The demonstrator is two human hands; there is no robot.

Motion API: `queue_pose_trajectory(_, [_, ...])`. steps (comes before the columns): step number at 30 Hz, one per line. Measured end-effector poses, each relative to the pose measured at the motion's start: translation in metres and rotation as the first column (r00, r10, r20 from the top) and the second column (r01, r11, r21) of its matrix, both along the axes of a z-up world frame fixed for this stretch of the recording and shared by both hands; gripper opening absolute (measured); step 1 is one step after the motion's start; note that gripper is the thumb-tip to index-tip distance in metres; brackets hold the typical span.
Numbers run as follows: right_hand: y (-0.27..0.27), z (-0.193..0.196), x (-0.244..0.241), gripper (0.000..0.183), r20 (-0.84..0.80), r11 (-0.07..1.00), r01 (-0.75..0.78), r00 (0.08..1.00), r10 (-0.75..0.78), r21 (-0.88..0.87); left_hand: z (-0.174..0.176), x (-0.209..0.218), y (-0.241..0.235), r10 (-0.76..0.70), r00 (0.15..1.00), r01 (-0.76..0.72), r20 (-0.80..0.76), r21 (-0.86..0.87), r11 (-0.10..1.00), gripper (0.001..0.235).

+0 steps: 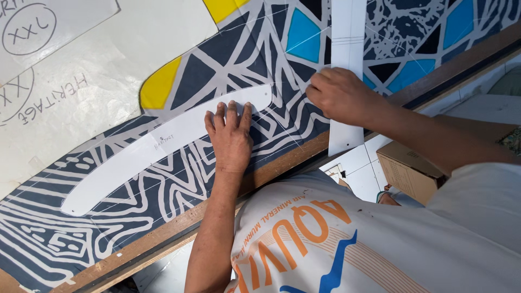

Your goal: The person arranges several white paper pattern pieces on a patterned fabric surface. They position, lift, and reposition the pieces to align them with the underlying design, handling each piece individually.

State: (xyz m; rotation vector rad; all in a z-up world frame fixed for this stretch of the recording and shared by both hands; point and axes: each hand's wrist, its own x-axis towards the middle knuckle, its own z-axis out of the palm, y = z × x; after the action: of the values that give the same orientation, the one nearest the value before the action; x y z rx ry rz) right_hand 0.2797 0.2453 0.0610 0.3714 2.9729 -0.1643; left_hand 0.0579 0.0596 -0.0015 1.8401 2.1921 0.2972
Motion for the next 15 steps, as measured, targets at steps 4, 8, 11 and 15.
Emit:
queue_pose_trajectory(4, [-0.037, 0.019, 0.031, 0.02, -0.212, 0.974, 0.182, 0.955, -0.208, -0.136, 0.012, -0.02, -0.003, 0.016, 1.0, -0.016, 0.011, 0.019, 1.0, 0.057])
queue_pose_trajectory(8, [-0.063, 0.015, 0.038, 0.017, -0.285, 0.888, 0.312, 0.865, -0.413, -0.338, 0.034, -0.074, -0.025, 0.125, 0.988, -0.121, -0.093, 0.051, 0.991, 0.044])
queue_pose_trajectory(11, [-0.078, 0.009, 0.036, 0.011, -0.256, 0.776, 0.349, 0.805, -0.535, -0.525, 0.052, -0.119, -0.049, 0.191, 0.977, -0.195, -0.09, -0.037, 0.98, 0.058])
queue_pose_trajectory(15, [-0.093, -0.002, 0.013, 0.003, -0.223, 0.711, 0.328, 0.796, -0.563, -0.622, 0.055, -0.144, -0.058, 0.24, 0.967, -0.249, -0.082, -0.138, 0.958, 0.066])
